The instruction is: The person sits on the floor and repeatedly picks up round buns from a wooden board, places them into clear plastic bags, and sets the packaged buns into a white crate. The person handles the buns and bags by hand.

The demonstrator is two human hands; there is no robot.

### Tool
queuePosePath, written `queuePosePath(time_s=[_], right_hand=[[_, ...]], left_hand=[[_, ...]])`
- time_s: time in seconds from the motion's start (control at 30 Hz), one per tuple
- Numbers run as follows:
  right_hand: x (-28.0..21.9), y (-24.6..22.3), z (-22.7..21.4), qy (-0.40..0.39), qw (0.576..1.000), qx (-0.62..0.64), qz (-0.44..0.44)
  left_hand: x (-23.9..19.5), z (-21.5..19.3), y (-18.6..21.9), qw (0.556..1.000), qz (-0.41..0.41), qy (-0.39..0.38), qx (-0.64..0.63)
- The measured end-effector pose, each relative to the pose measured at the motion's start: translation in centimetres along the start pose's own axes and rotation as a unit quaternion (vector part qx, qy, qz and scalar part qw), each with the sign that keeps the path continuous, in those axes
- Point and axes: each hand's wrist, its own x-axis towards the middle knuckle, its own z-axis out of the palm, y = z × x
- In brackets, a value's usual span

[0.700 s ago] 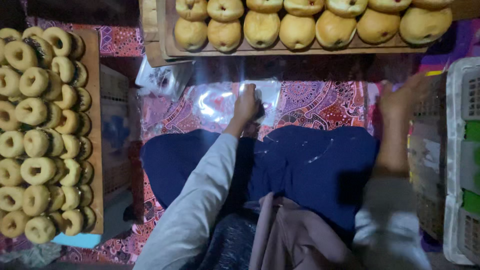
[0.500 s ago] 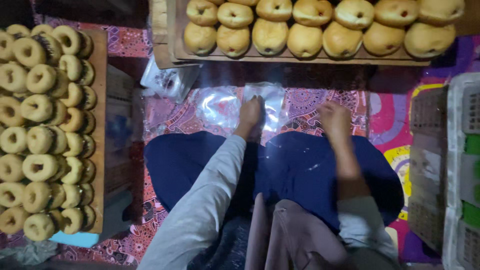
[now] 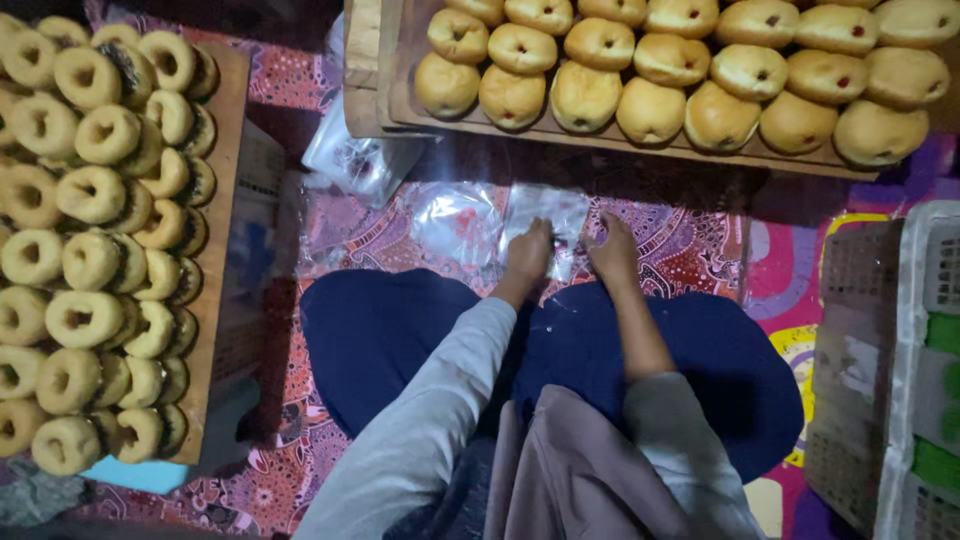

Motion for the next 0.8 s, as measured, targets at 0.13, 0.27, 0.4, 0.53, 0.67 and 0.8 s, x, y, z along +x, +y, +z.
queuePosePath(time_s=[0.13,0.27,0.4,0.53,0.67,0.8], right_hand=[[-0.9,-0.1,0.2,0.072,0.995,-0.031,-0.055],[-1.7,-1.7,1.3,-0.055,0.992,-0.102,0.046],[-3.7,-4.4,0.4,0.042,0.995,-0.089,-0.023],[-6.7,-9.0,-3.8,0.034,0.97,-0.003,-0.239],[-6.5,-14.4,-9.6,0.049,0.956,0.038,-0.286],[-4.3,-17.3,-14.0,-0.063,0.957,-0.031,-0.281]], left_hand=[[-1.0,0.3,0.3,0.994,-0.067,-0.077,-0.042],[-2.4,-1.5,2.2,0.979,-0.081,0.048,-0.178],[-1.4,-3.0,4.0,0.948,-0.17,0.05,-0.266],[0.3,-5.0,4.5,0.916,-0.228,0.085,-0.318],[0.9,-10.5,3.7,0.924,-0.152,0.019,-0.351],[-0.1,-17.7,4.1,0.92,-0.025,-0.064,-0.387]])
